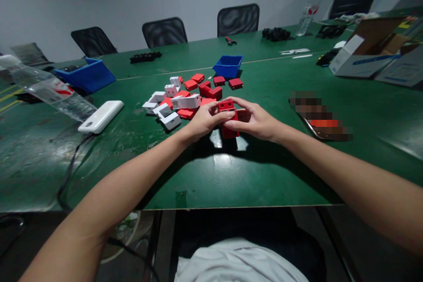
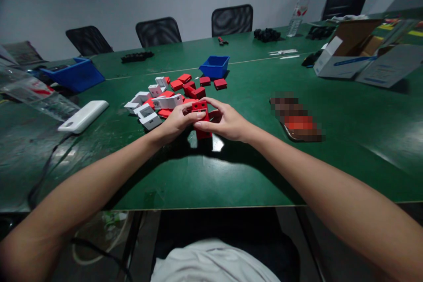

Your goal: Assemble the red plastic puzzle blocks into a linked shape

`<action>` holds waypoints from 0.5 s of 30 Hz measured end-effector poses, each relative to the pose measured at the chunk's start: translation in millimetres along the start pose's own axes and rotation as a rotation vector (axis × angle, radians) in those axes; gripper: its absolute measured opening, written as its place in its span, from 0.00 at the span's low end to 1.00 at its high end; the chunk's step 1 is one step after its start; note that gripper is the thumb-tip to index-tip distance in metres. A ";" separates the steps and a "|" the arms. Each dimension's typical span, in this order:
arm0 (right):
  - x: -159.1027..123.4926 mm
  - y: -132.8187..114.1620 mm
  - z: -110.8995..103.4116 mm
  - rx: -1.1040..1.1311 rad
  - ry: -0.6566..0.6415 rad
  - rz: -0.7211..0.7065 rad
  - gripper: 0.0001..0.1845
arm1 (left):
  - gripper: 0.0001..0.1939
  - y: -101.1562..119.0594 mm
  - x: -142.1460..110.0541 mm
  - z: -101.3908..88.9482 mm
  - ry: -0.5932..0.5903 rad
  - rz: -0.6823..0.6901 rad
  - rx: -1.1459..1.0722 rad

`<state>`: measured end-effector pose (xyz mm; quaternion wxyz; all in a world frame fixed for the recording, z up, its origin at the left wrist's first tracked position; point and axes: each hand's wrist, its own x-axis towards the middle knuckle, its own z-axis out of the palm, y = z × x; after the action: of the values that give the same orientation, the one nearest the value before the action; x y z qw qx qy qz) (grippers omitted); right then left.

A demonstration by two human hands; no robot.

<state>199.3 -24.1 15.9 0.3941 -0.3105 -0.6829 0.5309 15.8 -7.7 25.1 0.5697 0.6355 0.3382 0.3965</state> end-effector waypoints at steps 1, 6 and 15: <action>-0.1 -0.5 -0.2 0.002 -0.003 -0.003 0.41 | 0.28 0.8 -0.3 0.3 0.004 0.005 -0.001; -0.7 -1.9 -1.5 -0.005 0.007 -0.012 0.41 | 0.28 2.4 -1.4 0.6 -0.003 0.007 0.009; -1.9 -4.7 -1.4 -0.003 -0.005 -0.005 0.39 | 0.25 3.5 -2.4 0.2 -0.007 0.020 0.016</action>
<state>201.4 -26.2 20.2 0.3933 -0.3078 -0.6855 0.5298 14.8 -10.3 28.3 0.5620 0.6445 0.3331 0.3973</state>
